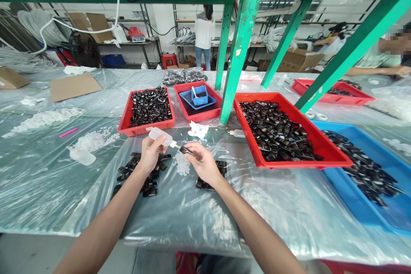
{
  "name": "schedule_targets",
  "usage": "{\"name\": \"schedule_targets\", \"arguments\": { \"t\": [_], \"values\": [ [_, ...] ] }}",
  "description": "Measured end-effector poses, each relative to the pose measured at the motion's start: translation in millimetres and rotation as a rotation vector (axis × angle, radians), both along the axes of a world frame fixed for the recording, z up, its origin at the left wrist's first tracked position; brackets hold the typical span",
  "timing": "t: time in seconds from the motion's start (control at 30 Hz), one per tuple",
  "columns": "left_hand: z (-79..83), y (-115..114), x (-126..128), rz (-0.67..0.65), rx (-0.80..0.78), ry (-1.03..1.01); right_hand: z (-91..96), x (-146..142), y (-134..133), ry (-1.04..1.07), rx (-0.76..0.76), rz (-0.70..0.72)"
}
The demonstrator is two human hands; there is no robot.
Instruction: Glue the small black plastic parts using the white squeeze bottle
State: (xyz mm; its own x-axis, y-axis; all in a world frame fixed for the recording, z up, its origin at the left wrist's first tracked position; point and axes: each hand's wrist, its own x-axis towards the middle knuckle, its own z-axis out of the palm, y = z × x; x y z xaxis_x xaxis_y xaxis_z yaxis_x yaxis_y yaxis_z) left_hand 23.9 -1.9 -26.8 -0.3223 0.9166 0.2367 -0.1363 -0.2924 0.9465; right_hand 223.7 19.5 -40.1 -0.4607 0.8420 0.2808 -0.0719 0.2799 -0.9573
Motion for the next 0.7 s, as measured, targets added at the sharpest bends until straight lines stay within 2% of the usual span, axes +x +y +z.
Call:
{"name": "schedule_targets", "arguments": {
  "t": [0.7],
  "values": [
    [-2.6, 1.3, -0.7, 0.011, 0.006, 0.023, 0.3, 0.7, -0.1, -0.004, 0.028, -0.004]
  ]
}}
